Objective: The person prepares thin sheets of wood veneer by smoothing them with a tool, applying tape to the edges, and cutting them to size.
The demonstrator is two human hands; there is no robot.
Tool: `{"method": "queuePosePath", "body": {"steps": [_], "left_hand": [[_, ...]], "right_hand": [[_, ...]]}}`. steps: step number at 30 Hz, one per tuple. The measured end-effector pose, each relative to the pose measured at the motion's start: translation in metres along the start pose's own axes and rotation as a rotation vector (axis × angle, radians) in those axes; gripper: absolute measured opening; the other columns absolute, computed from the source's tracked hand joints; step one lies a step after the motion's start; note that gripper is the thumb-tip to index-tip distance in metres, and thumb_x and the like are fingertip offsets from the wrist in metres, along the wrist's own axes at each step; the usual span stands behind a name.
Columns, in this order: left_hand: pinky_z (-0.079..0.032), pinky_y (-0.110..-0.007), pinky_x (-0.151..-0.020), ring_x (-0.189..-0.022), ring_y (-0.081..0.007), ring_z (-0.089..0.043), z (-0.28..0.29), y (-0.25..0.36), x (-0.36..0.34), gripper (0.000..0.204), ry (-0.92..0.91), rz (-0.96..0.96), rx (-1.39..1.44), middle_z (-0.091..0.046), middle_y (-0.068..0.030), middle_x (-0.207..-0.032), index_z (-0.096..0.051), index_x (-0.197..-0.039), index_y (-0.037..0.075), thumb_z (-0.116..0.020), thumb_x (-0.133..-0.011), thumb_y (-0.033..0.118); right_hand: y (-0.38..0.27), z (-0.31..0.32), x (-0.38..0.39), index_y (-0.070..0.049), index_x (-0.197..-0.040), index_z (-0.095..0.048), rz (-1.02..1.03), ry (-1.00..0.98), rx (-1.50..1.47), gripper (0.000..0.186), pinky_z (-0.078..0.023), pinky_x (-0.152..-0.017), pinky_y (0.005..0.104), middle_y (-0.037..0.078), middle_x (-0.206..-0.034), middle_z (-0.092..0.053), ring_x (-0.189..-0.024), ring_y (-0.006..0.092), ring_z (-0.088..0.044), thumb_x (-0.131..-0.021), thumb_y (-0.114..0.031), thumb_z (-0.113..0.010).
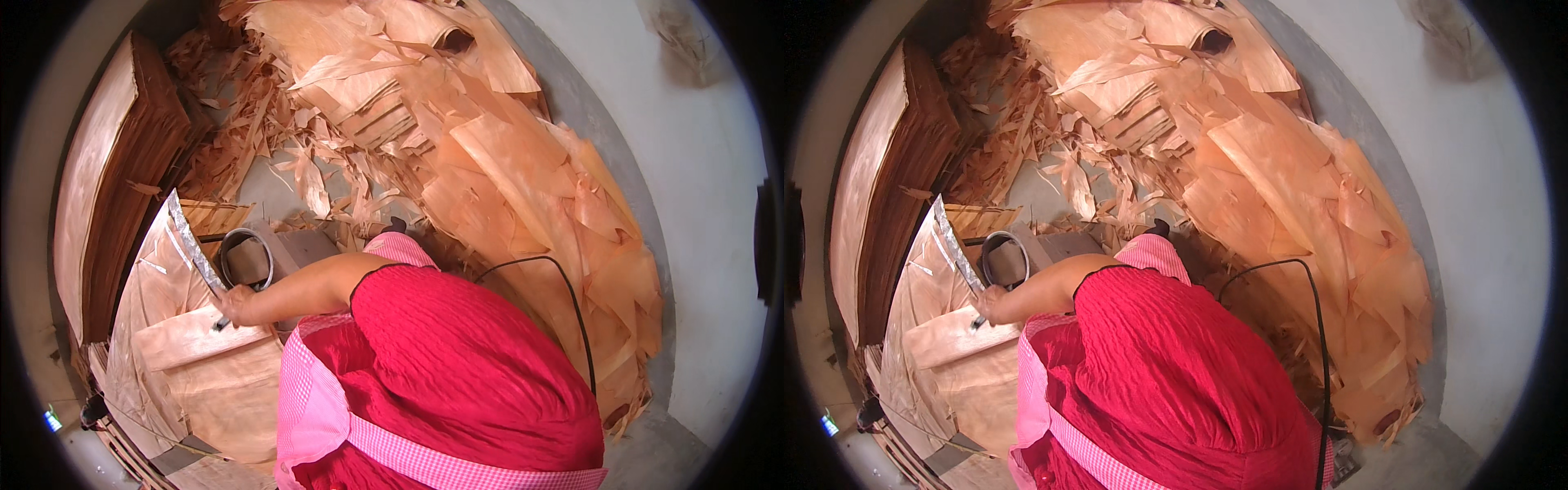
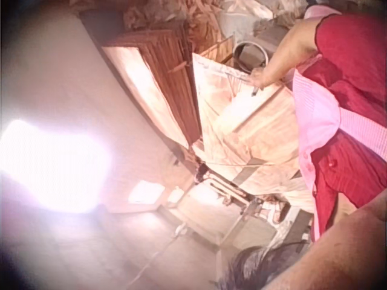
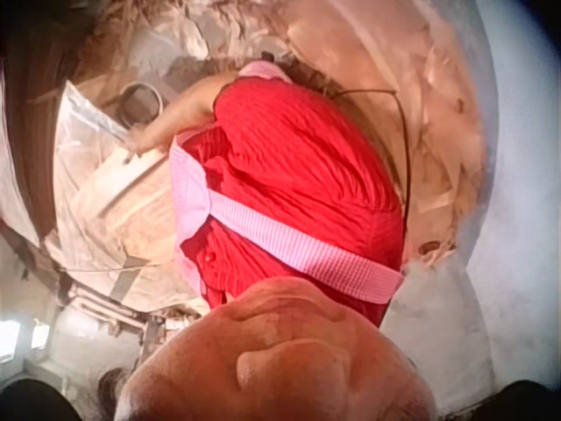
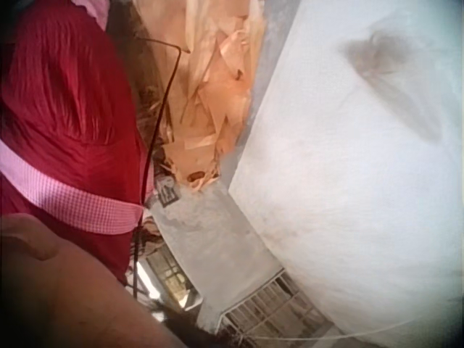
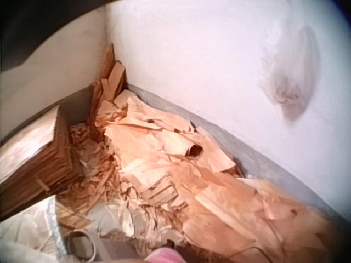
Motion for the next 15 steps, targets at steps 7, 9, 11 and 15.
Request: {"method": "queuePosePath", "body": {"steps": [7,9,11,15], "left_hand": [[-0.046,-0.039,-0.07,-0.081,-0.0245,-0.05,0.0,-0.002,-0.004,0.027,-0.014,0.06,0.049,-0.052,-0.0106,-0.096,-0.053,-0.097,-0.003,-0.06,-0.078,0.015],[-0.046,-0.039,-0.071,-0.082,-0.0247,-0.051,0.007,-0.005,-0.006,0.028,-0.021,0.073,0.051,-0.052,-0.0109,-0.097,-0.052,-0.098,-0.003,-0.06,-0.079,0.015],[-0.046,-0.039,-0.072,-0.083,-0.025,-0.051,0.015,-0.004,-0.01,0.029,-0.024,0.061,0.043,-0.052,-0.0113,-0.098,-0.052,-0.1,-0.003,-0.06,-0.079,0.016],[-0.046,-0.039,-0.073,-0.085,-0.0255,-0.051,0.026,-0.003,-0.013,0.03,-0.028,0.054,0.042,-0.052,-0.0121,-0.101,-0.052,-0.102,-0.003,-0.059,-0.08,0.016]], "right_hand": [[0.008,0.019,0.021,-0.002,-0.071,-0.066,0.061,-0.264,0.269,0.017,-0.052,-0.062,0.0338,0.013,-0.075,-0.065,-0.072,0.0252,-0.064,-0.059,-0.013,-0.069],[-0.008,0.035,0.033,-0.001,-0.07,-0.066,0.113,-0.28,0.238,0.015,-0.052,-0.061,0.0341,0.013,-0.073,-0.065,-0.07,0.0251,-0.064,-0.059,-0.01,-0.068],[-0.029,0.046,0.036,-0.001,-0.071,-0.066,0.15,-0.271,0.205,0.012,-0.052,-0.06,0.0343,0.014,-0.072,-0.064,-0.069,0.0253,-0.064,-0.06,-0.008,-0.066],[-0.06,0.013,0.029,-0.011,-0.08,-0.065,0.064,-0.392,0.008,0.017,-0.049,-0.065,0.0382,0.011,-0.08,-0.063,-0.077,0.0277,-0.062,-0.063,-0.012,-0.063]]}}
Point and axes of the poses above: each hand's wrist, its own x-axis away from the middle knuckle, its own z-axis out of the back of the hand, y = z × x, the point moved 3 cm from there along -x, towards the middle knuckle
